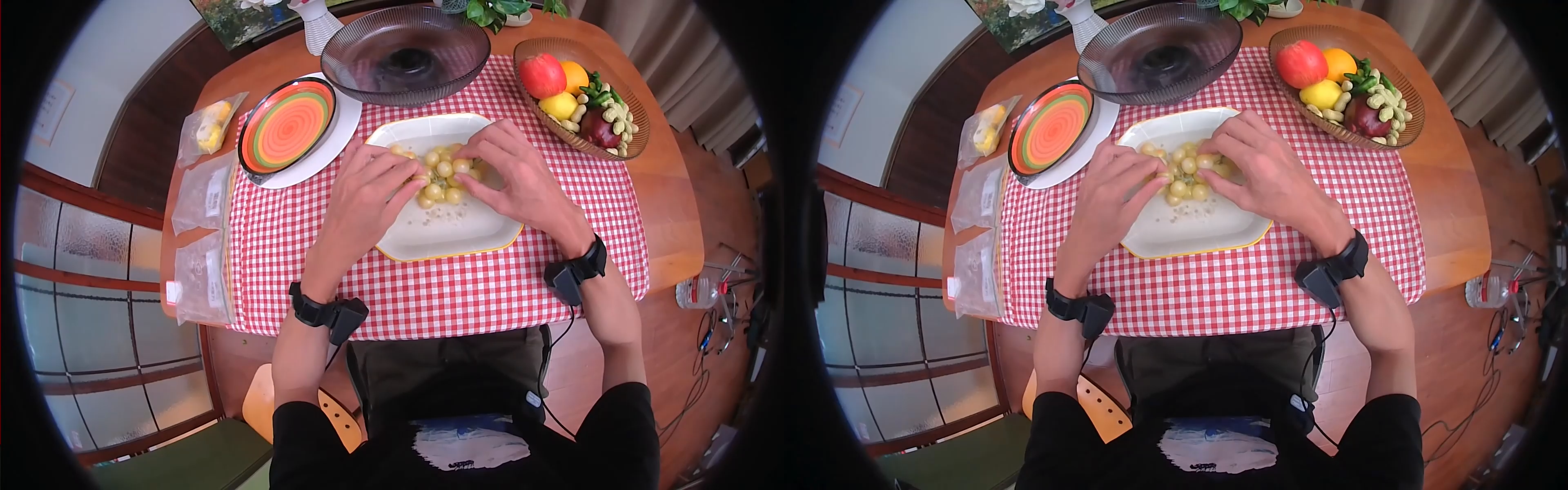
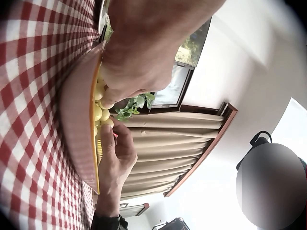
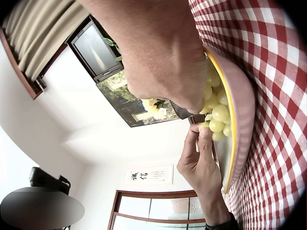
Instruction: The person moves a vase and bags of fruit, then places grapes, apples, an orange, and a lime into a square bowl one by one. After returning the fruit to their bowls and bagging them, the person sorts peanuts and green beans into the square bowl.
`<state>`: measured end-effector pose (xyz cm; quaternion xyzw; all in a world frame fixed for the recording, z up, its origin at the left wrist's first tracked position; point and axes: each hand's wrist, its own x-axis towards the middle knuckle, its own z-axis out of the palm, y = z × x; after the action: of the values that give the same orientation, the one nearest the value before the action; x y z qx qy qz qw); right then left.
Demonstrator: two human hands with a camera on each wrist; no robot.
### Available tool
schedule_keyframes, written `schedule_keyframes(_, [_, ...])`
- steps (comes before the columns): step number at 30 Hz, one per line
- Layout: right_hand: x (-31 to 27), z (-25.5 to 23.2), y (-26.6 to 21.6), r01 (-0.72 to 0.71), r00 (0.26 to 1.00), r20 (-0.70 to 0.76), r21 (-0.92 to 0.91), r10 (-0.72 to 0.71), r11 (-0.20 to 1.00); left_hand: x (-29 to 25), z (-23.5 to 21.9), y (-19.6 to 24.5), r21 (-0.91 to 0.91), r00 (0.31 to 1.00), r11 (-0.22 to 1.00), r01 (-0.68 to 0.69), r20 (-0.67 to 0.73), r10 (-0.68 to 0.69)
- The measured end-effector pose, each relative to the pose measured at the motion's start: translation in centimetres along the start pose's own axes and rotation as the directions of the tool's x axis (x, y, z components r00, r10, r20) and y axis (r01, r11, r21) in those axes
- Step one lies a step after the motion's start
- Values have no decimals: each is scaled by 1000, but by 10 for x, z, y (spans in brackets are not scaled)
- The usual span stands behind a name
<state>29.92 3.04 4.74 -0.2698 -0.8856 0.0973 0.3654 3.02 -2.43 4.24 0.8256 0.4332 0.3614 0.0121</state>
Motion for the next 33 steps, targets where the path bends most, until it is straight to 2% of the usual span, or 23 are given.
schedule_keyframes(1, [-1,0,0,-1,1000,-1,2,1,1000,1,-1,1,40,999,998,-43,-20,44])
schedule_keyframes(8, [0,0,-1,-1,1000,-2,9,1,1000,0,0,-3,37,999,998,-49,-14,50])
schedule_keyframes(11, [-1,0,1,-5,1000,-1,8,5,1000,2,-4,1,30,1000,999,-23,12,23])
schedule_keyframes(17, [-2,0,0,8,1000,-9,8,-8,1000,3,-4,-3,-62,998,997,36,-40,-38])
schedule_keyframes(19, [-1,-1,-1,5,1000,0,-10,-5,1000,1,-4,0,9,995,995,103,-19,-103])
schedule_keyframes(25, [-1,-1,-1,20,1000,-10,-4,-20,1000,0,-5,2,-45,982,982,185,56,-183])
schedule_keyframes(33, [-1,0,0,15,1000,1,-2,-15,1000,-2,-6,4,-95,981,978,187,70,-181])
